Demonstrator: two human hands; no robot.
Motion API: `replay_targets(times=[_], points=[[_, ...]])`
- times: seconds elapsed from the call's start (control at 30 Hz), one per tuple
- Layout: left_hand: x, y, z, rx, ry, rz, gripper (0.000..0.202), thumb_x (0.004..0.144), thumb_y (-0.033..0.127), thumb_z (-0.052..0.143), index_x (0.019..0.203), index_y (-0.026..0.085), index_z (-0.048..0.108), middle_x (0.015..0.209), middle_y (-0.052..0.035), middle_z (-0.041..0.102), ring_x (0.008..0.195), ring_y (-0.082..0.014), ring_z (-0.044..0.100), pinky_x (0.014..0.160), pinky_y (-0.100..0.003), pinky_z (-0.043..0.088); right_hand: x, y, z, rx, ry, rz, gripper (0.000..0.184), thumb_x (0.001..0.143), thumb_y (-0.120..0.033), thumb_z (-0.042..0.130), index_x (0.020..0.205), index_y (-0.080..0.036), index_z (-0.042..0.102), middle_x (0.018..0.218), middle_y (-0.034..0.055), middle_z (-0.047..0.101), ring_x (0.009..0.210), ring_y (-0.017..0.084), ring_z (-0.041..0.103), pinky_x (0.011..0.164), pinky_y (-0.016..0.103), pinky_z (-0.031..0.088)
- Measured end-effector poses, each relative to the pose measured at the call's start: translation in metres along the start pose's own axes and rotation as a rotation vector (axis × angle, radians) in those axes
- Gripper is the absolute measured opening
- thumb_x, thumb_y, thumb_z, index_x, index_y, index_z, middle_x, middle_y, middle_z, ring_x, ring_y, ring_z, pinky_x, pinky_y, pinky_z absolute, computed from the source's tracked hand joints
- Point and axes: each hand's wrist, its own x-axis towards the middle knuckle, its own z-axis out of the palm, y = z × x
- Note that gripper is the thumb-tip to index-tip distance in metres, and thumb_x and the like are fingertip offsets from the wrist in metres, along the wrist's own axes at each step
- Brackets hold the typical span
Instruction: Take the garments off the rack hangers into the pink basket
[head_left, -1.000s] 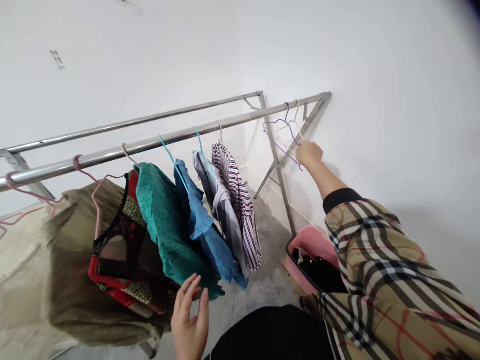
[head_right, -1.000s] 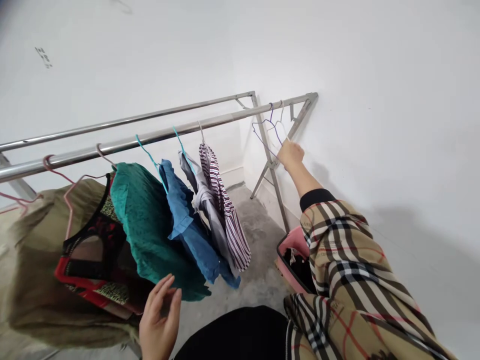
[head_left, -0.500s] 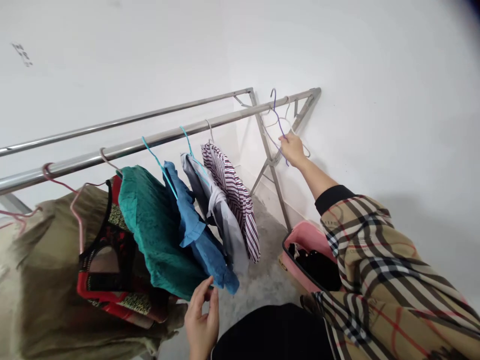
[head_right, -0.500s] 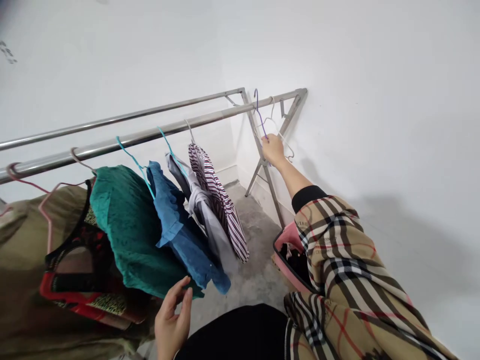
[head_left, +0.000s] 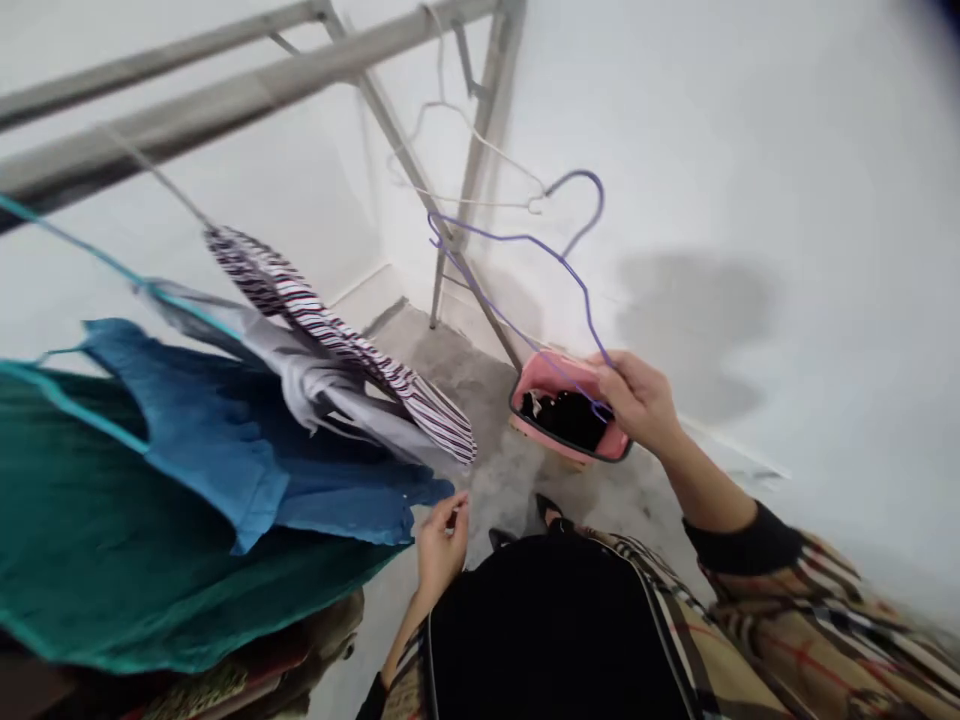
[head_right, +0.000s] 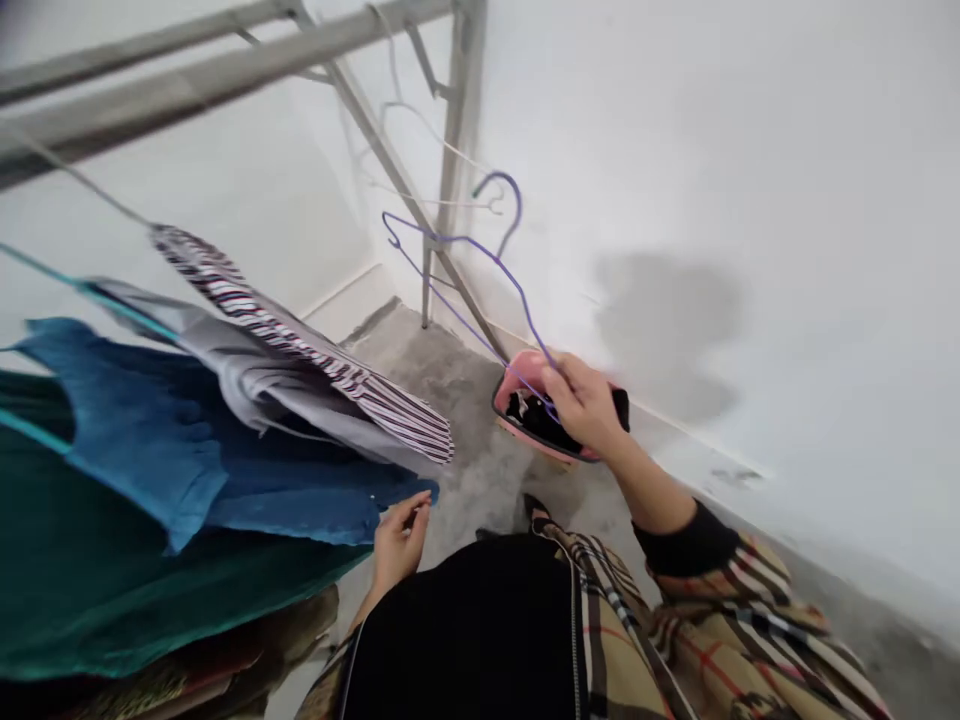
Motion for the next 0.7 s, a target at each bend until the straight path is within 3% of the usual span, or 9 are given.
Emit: replay_targets(times=[0.1,0.17,0.3,0.4,0.47,0.6,0.7], points=[[0.014,-0.009,0.035,0.063,-0.299,-0.025,0.031,0.088,0.031,0.049,0.105,0.017,0.072,0.1,-0.0091,0.075,0.083,-0.0173,0.069,0.076,-0.028,0.056,-0.072,0.029,-0.051,-0.044,0.107,0.201,0.027,0.093,-0.039,0.05,0.105,-0.02,0.065,0.057,-0.0045,0.05,0.045,0.009,0.042,0.045,0.023,0.035],[0.025,-0.01,0.061,0.103,-0.472,-0.036,0.032,0.088,0.029,0.048,0.108,0.018,0.071,0.1,-0.0071,0.075,0.078,-0.0155,0.068,0.075,-0.027,0.054,-0.114,0.046,-0.081,-0.195,0.209,0.269,0.025,0.089,-0.039,0.056,0.101,-0.02,0.067,0.054,-0.0045,0.051,0.043,0.009,0.042,0.043,0.023,0.035],[0.057,-0.006,0.123,0.162,-0.684,-0.052,0.032,0.086,0.026,0.052,0.11,0.02,0.071,0.093,-0.0037,0.075,0.069,-0.0142,0.065,0.071,-0.026,0.053,-0.167,0.085,-0.109,-0.398,0.327,0.341,0.021,0.076,-0.04,0.071,0.081,-0.02,0.066,0.059,-0.0013,0.06,0.049,0.011,0.052,0.051,0.025,0.043],[0.091,-0.001,0.179,0.231,-0.768,-0.074,0.034,0.086,0.023,0.052,0.114,0.019,0.07,0.093,-0.0047,0.075,0.074,-0.0158,0.066,0.075,-0.028,0.052,-0.171,0.121,-0.104,-0.268,0.306,0.559,0.033,0.072,-0.043,0.073,0.093,-0.019,0.063,0.057,-0.0047,0.053,0.05,0.011,0.048,0.052,0.025,0.042],[0.117,0.001,0.22,0.283,-0.797,-0.097,0.036,0.087,0.022,0.052,0.12,0.02,0.067,0.097,-0.0058,0.074,0.082,-0.018,0.068,0.081,-0.03,0.052,-0.162,0.147,-0.098,-0.193,0.361,0.71,0.038,0.075,-0.047,0.069,0.098,-0.018,0.061,0.058,-0.0052,0.051,0.051,0.011,0.046,0.051,0.025,0.041],[0.166,-0.007,0.303,0.385,-0.824,-0.172,0.04,0.087,0.02,0.057,0.126,0.017,0.062,0.112,-0.0101,0.071,0.104,-0.0232,0.065,0.095,-0.036,0.048,-0.151,0.195,-0.098,-0.128,0.401,0.878,0.035,0.079,-0.053,0.062,0.083,-0.018,0.06,0.064,-0.0008,0.056,0.057,0.013,0.049,0.055,0.026,0.042],[0.198,-0.026,0.36,0.436,-0.813,-0.251,0.043,0.089,0.025,0.06,0.13,0.016,0.055,0.129,-0.0124,0.061,0.119,-0.0251,0.058,0.103,-0.044,0.044,-0.166,0.224,-0.111,-0.109,0.413,0.923,0.037,0.079,-0.054,0.062,0.073,-0.018,0.057,0.058,-0.0026,0.05,0.053,0.011,0.044,0.052,0.026,0.04]])
